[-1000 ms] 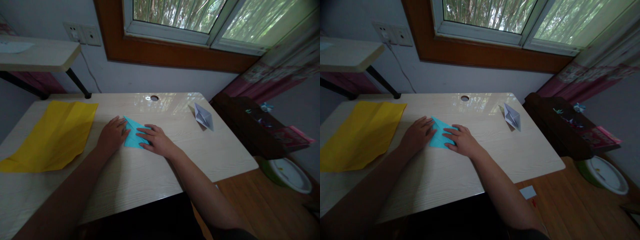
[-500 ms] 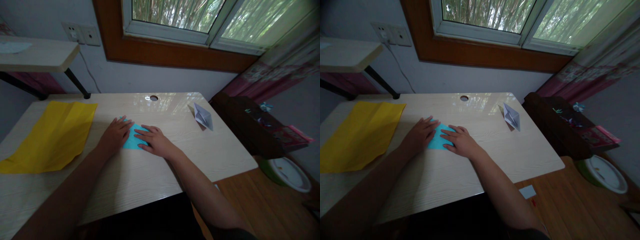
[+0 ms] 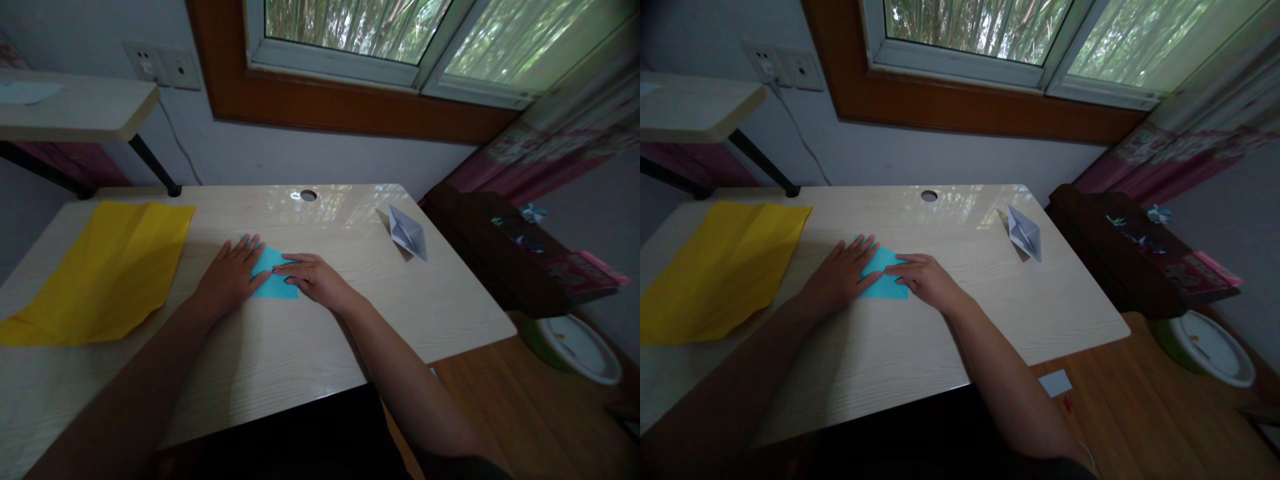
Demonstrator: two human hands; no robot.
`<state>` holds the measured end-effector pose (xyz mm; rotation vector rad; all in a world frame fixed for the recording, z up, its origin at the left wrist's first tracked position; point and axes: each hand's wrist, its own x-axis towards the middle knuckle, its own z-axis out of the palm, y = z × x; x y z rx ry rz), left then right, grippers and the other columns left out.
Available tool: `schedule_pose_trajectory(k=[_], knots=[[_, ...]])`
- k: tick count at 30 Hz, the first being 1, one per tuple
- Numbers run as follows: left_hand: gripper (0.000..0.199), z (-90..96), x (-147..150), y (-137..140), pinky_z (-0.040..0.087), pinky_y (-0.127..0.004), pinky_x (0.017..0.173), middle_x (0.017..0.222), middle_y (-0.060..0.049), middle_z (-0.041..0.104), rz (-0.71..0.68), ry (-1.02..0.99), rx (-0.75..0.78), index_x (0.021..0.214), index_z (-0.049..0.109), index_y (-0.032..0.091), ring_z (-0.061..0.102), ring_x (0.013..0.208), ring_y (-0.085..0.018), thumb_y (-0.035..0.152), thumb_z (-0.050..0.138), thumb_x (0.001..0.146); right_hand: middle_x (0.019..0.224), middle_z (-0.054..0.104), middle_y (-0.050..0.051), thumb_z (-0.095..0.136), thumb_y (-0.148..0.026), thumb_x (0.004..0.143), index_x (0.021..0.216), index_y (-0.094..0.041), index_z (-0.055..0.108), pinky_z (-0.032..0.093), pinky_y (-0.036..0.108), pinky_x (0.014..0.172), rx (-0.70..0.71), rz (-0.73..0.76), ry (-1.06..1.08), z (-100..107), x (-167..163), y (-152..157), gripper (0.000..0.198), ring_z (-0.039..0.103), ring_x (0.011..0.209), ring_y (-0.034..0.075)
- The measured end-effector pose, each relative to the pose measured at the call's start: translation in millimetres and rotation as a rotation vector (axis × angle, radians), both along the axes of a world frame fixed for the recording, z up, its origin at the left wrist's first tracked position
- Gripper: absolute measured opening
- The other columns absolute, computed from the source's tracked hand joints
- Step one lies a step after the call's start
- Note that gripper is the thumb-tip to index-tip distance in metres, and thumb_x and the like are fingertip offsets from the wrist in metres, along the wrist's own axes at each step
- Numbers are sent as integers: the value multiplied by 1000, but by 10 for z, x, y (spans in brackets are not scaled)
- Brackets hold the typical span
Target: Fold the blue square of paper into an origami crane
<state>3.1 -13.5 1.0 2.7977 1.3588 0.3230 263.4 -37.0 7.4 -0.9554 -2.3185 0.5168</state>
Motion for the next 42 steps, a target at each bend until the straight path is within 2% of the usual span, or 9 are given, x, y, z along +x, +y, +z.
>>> schedule_pose_trajectory(k=[5, 11, 16, 22, 29, 37, 42], knots=[[69, 32, 22, -36, 20, -58, 126, 167, -19, 31, 16, 15, 12, 158, 37, 13, 26, 156, -35, 55, 44, 103, 133, 71, 5, 65, -25, 98, 132, -31, 69, 47, 47, 113, -3, 27, -34, 24, -4, 3, 34, 61, 131, 22], [70, 43, 43, -49, 20, -59, 125, 166, -20, 32, 28, 16, 22, 157, 38, 12, 27, 156, -36, 56, 44, 103, 130, 71, 6, 58, -32, 103, 127, -29, 69, 46, 43, 108, 14, 56, -35, 71, -9, -2, 27, 63, 123, 21], [64, 9, 42, -40, 20, -58, 125, 166, -16, 33, 41, -9, 15, 158, 37, 19, 27, 156, -34, 51, 42, 104, 127, 69, 8, 74, -40, 92, 116, -27, 73, 47, 43, 105, -1, 34, -75, 98, -10, -17, 28, 62, 120, 24], [54, 34, 60, -36, 23, -66, 122, 167, -16, 33, 80, -3, 8, 157, 41, 18, 27, 156, -37, 40, 32, 108, 117, 69, 6, 74, -36, 92, 102, -26, 75, 47, 41, 103, -22, 49, -47, 98, -4, -27, 14, 61, 114, 23], [50, 35, -6, 26, 25, -72, 117, 165, -10, 37, 151, -34, 29, 156, 44, 29, 27, 154, -42, 39, 34, 107, 110, 68, 5, 72, -34, 93, 99, -26, 74, 47, 40, 101, -32, 84, -19, 90, 18, -12, 10, 61, 110, 21], [52, 59, -60, 72, 24, -72, 118, 165, -7, 38, 206, -42, 1, 156, 43, 27, 25, 155, -42, 40, 32, 107, 114, 68, 6, 72, -34, 94, 101, -26, 75, 47, 40, 102, -46, 102, -21, 63, 31, 4, 11, 61, 112, 22], [56, 113, -35, 70, 24, -65, 122, 168, -9, 33, 311, 27, -14, 157, 42, 21, 20, 157, -41, 43, 29, 107, 112, 68, 7, 74, -31, 92, 100, -24, 75, 46, 40, 102, -46, 114, 10, 83, 26, -6, 11, 61, 111, 22]])
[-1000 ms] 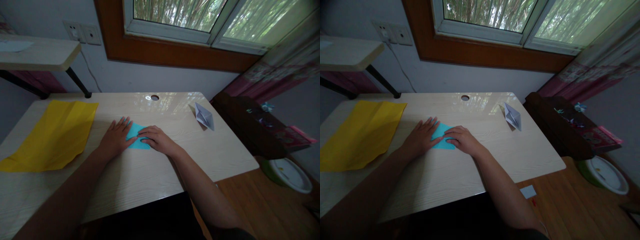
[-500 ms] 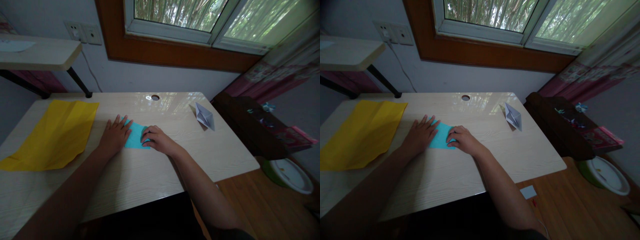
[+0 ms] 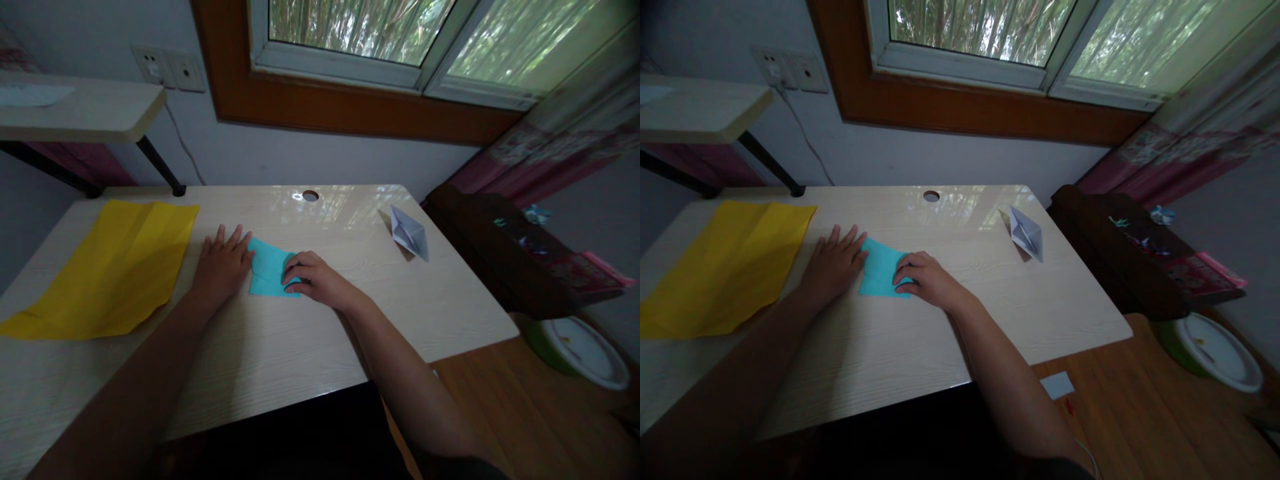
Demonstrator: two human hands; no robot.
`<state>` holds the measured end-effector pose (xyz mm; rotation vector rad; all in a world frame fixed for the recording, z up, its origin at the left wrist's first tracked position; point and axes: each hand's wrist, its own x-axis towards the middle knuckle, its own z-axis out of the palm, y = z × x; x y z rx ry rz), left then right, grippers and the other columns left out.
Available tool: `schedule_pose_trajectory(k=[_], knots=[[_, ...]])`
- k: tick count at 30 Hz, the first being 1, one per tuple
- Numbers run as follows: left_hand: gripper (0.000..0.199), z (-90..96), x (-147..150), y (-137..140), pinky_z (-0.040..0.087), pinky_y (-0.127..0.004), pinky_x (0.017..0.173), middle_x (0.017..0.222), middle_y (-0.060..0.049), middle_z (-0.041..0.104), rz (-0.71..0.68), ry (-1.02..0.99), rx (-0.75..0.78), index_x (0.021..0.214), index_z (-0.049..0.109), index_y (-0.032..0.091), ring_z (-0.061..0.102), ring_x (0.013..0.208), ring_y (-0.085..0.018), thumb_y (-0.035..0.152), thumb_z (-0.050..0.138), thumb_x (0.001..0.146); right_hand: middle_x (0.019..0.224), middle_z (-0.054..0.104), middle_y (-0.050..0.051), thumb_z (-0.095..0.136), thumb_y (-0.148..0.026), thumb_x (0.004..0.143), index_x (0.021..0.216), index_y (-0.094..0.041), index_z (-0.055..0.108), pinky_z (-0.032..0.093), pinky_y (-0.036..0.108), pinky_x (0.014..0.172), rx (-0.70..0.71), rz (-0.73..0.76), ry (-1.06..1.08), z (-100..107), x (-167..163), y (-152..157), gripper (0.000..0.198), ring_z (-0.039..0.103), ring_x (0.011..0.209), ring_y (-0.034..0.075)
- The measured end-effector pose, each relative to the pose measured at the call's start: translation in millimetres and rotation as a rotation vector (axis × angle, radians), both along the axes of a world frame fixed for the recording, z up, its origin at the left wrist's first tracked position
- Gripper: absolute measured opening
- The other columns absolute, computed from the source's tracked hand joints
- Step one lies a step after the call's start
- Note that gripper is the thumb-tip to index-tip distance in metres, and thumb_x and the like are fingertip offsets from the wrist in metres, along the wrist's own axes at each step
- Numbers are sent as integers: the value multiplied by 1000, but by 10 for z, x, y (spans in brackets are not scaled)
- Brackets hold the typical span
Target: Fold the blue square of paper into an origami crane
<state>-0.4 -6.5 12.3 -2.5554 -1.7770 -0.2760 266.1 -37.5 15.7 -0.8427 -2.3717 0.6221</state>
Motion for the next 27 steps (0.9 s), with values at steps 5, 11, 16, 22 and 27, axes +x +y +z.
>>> schedule_pose_trajectory(k=[5, 11, 16, 22, 27], knots=[[56, 1, 14, 4, 26, -61, 122, 170, -13, 25, 53, -1, 18, 156, 45, 21, 18, 157, -44, 44, 33, 106, 113, 68, 6, 73, -31, 93, 100, -25, 74, 46, 39, 101, 9, -2, -6, -6, 4, 3, 10, 61, 110, 21], [52, -76, -17, 77, 27, -61, 122, 166, -12, 36, 87, -62, 54, 152, 52, 26, 23, 155, -43, 45, 37, 106, 112, 69, 6, 73, -30, 93, 101, -26, 75, 46, 40, 101, 8, 8, -15, -3, 5, 11, 9, 61, 109, 22], [49, -99, -15, 129, 31, -61, 119, 159, -11, 46, 133, -132, 99, 149, 54, 28, 34, 150, -41, 45, 43, 104, 112, 68, 6, 74, -31, 92, 100, -25, 74, 47, 40, 100, 14, 9, -4, -3, 5, 7, 10, 61, 109, 22], [56, -106, -28, 196, 37, -58, 115, 149, -14, 55, 174, -222, 166, 154, 45, 26, 45, 140, -38, 44, 51, 101, 112, 68, 6, 73, -31, 93, 100, -25, 74, 47, 40, 100, 21, 11, -4, -7, 6, 11, 10, 61, 109, 21], [55, -116, -101, 298, 41, -53, 112, 139, -14, 62, 193, -314, 200, 153, 45, 23, 55, 127, -34, 37, 49, 100, 112, 68, 6, 74, -33, 92, 101, -25, 74, 46, 39, 101, 30, 7, 7, -30, 8, 15, 12, 61, 109, 21]])
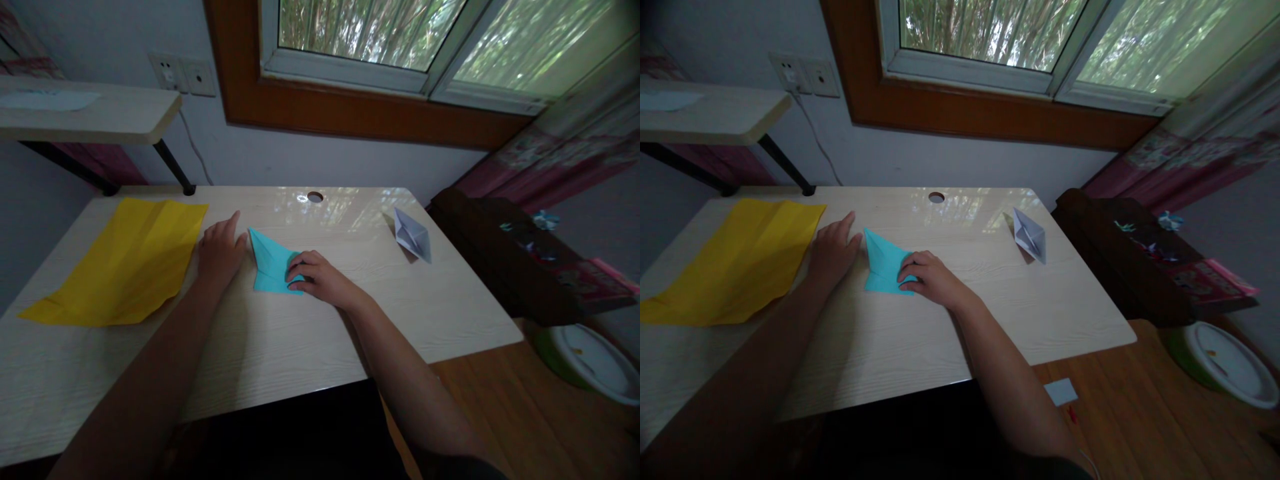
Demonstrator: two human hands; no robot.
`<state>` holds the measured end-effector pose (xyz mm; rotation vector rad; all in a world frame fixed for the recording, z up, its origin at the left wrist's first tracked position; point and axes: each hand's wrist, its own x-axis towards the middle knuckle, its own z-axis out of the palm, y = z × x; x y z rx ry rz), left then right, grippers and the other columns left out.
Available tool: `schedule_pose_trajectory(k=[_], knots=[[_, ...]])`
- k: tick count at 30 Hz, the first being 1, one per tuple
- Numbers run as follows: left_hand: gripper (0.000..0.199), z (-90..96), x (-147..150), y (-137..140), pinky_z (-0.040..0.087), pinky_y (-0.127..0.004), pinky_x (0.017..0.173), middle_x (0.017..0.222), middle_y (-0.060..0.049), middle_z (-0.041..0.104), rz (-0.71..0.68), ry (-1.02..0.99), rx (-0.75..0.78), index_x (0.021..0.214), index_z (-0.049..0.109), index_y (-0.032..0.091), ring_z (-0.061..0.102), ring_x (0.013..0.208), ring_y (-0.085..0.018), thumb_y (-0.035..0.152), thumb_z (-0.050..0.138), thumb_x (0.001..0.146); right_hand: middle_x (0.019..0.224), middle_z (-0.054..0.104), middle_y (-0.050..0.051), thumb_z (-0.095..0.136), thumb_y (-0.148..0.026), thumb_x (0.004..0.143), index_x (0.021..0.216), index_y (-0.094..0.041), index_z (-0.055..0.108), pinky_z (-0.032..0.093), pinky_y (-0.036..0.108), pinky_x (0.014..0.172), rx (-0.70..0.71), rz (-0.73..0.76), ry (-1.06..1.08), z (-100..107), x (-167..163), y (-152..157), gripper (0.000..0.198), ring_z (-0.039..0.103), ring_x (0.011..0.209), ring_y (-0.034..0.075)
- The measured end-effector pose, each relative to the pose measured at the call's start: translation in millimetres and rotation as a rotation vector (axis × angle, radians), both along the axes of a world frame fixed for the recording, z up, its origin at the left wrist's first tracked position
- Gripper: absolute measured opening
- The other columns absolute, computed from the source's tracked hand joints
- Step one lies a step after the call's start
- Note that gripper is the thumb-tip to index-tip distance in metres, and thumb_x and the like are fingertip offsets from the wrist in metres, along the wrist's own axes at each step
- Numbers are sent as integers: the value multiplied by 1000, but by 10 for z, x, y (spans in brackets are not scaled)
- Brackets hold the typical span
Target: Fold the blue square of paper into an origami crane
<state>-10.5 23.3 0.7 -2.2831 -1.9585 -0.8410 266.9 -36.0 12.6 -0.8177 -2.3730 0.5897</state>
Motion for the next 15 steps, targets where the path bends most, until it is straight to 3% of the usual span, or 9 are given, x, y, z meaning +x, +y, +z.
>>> schedule_pose_trajectory(k=[9, 13, 15], knots=[[42, 37, -43, 17, 42, -50, 114, 130, -13, 62, -149, -205, 116, 137, 60, 21, 56, 126, -30, 30, 50, 97, 114, 68, 6, 72, -32, 94, 103, -26, 74, 45, 41, 101, 36, -121, 24, -42, -21, 15, 11, 61, 110, 22], [35, 101, 17, -49, 43, -52, 113, 131, -12, 63, -322, -186, 115, 128, 66, 20, 57, 126, -28, 29, 49, 98, 115, 69, 8, 66, -26, 98, 108, -26, 75, 46, 43, 100, 61, -202, 18, -50, -23, 19, 14, 62, 110, 23], [36, 124, 55, -93, 42, -52, 116, 138, -10, 62, -483, -133, 77, 131, 65, 22, 55, 132, -27, 31, 47, 101, 115, 70, 8, 62, -23, 99, 110, -26, 75, 47, 43, 100, 74, -207, 20, -55, -19, 21, 17, 62, 110, 23]])
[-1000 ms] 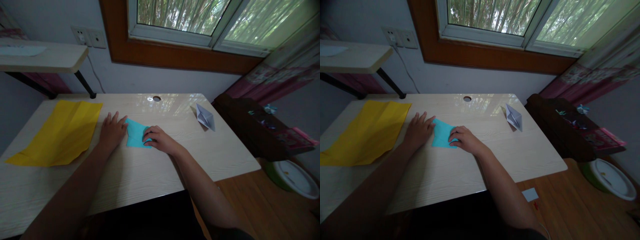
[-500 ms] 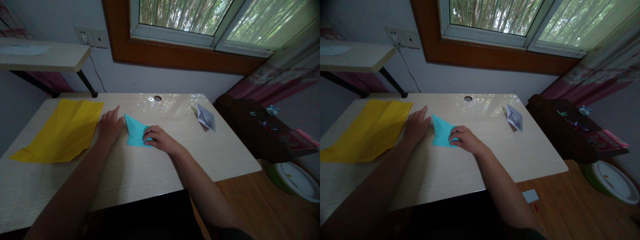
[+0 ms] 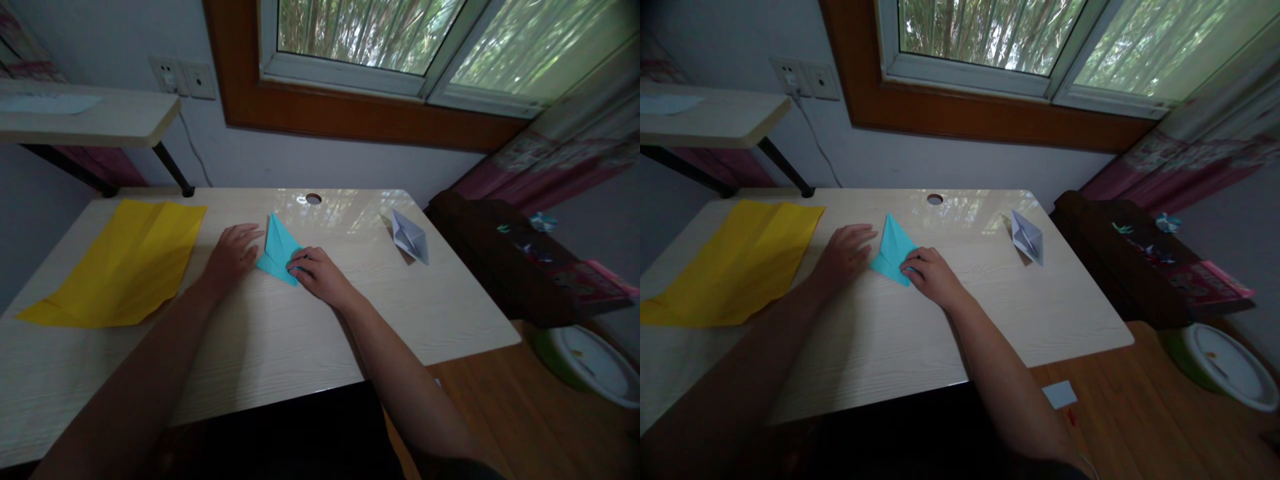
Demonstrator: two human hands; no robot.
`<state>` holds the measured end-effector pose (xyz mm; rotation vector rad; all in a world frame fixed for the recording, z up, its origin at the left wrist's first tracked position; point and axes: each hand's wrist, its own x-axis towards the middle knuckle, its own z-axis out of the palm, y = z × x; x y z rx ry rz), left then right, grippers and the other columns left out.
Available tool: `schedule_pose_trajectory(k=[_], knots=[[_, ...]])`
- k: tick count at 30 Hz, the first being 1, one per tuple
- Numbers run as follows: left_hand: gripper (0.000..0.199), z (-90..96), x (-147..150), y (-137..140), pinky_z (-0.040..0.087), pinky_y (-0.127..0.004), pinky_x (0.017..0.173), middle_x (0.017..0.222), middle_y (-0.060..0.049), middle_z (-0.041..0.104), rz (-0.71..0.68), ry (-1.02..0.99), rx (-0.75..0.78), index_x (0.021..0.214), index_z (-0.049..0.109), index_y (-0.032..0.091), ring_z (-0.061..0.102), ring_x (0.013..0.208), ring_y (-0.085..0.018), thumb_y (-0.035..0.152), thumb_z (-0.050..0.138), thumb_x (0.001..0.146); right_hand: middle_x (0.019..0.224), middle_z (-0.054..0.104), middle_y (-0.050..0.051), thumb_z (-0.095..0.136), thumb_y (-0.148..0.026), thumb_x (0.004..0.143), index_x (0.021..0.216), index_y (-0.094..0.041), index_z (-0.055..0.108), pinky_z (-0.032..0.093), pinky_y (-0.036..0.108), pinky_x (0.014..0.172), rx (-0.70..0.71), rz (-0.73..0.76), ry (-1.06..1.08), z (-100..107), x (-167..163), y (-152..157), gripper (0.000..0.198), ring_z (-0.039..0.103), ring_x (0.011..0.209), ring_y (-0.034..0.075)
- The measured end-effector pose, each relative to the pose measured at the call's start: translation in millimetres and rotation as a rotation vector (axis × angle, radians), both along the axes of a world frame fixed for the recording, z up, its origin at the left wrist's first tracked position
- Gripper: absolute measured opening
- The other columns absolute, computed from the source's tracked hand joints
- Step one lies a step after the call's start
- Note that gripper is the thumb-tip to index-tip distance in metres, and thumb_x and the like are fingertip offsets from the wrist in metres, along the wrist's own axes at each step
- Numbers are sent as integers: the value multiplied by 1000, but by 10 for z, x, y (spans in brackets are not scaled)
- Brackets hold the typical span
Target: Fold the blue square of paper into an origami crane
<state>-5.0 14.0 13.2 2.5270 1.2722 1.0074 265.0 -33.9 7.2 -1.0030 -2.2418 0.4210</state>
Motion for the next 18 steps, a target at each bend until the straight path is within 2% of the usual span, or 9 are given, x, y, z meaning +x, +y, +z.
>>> schedule_pose_trajectory(k=[2, 4, 6, 12, 18], knots=[[37, 5, 33, -38, 38, -51, 120, 147, -8, 58, -174, 70, -7, 135, 63, 25, 46, 143, -26, 30, 46, 103, 115, 71, 8, 60, -23, 100, 110, -26, 75, 47, 43, 100, 9, 8, 4, -4, 4, 1, 18, 63, 110, 22], [40, -10, 54, -59, 35, -50, 124, 155, -6, 52, -254, 123, -15, 141, 59, 26, 37, 151, -25, 28, 45, 103, 116, 71, 8, 58, -23, 101, 110, -25, 74, 48, 43, 100, 7, 11, 10, -5, 7, 0, 19, 63, 110, 22], [44, -41, 61, -60, 34, -51, 125, 158, -6, 50, -264, 170, -31, 146, 56, 25, 34, 153, -25, 28, 46, 103, 117, 72, 8, 56, -21, 101, 112, -24, 74, 48, 43, 101, -6, 6, 16, -4, 7, -2, 21, 63, 110, 22], [48, -93, 56, -43, 34, -53, 123, 156, -8, 52, -237, 302, -65, 149, 53, 25, 40, 150, -29, 34, 50, 102, 119, 73, 8, 56, -15, 98, 115, -24, 72, 48, 44, 102, -10, -40, 19, 7, 2, -8, 25, 63, 112, 23], [42, -49, 78, -103, 33, -56, 122, 159, -6, 48, -239, 384, -39, 144, 59, 35, 40, 149, -30, 31, 49, 104, 121, 72, 9, 63, -16, 94, 110, -22, 73, 47, 45, 104, 56, -58, 15, -7, 11, -1, 21, 63, 113, 24]])
